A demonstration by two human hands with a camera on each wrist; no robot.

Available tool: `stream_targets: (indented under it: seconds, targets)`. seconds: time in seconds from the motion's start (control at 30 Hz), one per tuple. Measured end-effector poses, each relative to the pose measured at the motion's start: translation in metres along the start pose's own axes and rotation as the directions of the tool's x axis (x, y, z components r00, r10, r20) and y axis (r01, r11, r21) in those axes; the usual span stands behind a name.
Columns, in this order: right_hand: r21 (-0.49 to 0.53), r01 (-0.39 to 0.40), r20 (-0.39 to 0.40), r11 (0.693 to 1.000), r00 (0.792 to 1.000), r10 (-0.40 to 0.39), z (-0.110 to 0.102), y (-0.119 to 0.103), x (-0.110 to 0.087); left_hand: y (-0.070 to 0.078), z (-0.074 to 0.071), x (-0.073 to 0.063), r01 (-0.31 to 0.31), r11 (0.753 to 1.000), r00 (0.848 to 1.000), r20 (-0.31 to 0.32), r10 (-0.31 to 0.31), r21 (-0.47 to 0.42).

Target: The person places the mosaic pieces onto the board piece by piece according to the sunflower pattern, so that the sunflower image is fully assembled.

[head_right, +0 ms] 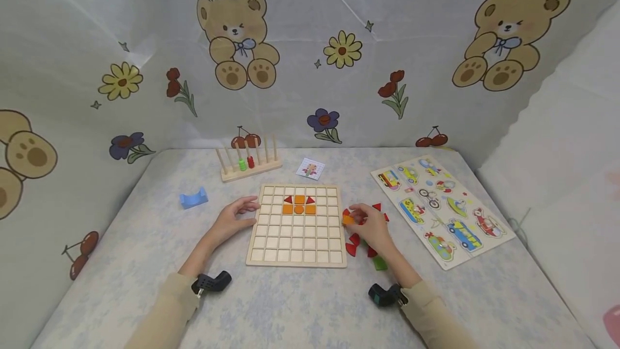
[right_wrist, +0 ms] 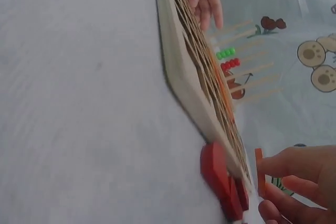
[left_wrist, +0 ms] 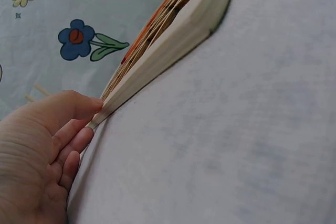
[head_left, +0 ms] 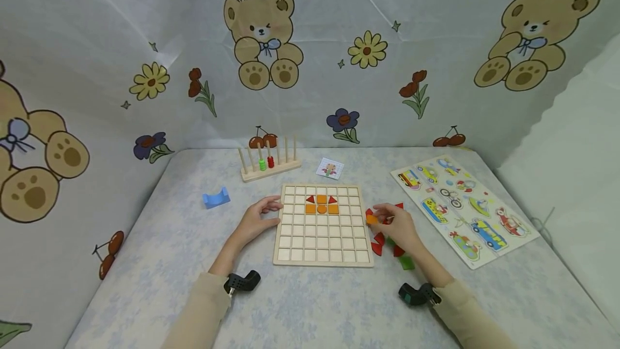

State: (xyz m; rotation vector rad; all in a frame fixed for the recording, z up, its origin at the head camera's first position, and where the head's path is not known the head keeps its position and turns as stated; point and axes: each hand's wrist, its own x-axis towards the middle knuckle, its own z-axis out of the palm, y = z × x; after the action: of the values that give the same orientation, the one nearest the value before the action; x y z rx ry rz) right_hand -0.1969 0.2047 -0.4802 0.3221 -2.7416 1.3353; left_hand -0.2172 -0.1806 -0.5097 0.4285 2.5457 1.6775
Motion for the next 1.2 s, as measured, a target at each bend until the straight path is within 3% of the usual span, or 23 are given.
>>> stream_targets:
  seconds: [0.23, 0.5, 0.83, 0.9, 1.2]
  targets:
    - [0.144, 0.054, 0.100, 0.988, 0.993, -0.069, 0.035, -0.036, 0.017, 0.001, -0.002, 0.002, 0.003, 1.000, 1.000, -0.016, -0.003, 0.012]
    - [0.156, 0.090, 0.142, 0.984, 0.984, -0.112, 0.072, -0.059, 0.029, 0.003, 0.000, 0.003, 0.003, 1.000, 1.000, 0.003, -0.003, 0.002]
    - [0.180, 0.117, 0.133, 0.977, 0.981, -0.142, 0.081, -0.060, 0.031, 0.004, 0.002, 0.004, -0.023, 1.000, 1.000, 0.005, 0.023, -0.003]
    - [0.178, 0.125, 0.130, 0.976, 0.980, -0.149, 0.082, -0.059, 0.032, 0.012, 0.001, 0.002, -0.021, 1.000, 1.000, 0.011, 0.021, 0.003]
    - [0.160, 0.114, 0.087, 0.981, 0.988, -0.129, 0.070, -0.057, 0.026, 0.000, 0.001, 0.000, 0.016, 1.000, 1.000, -0.014, -0.016, 0.023]
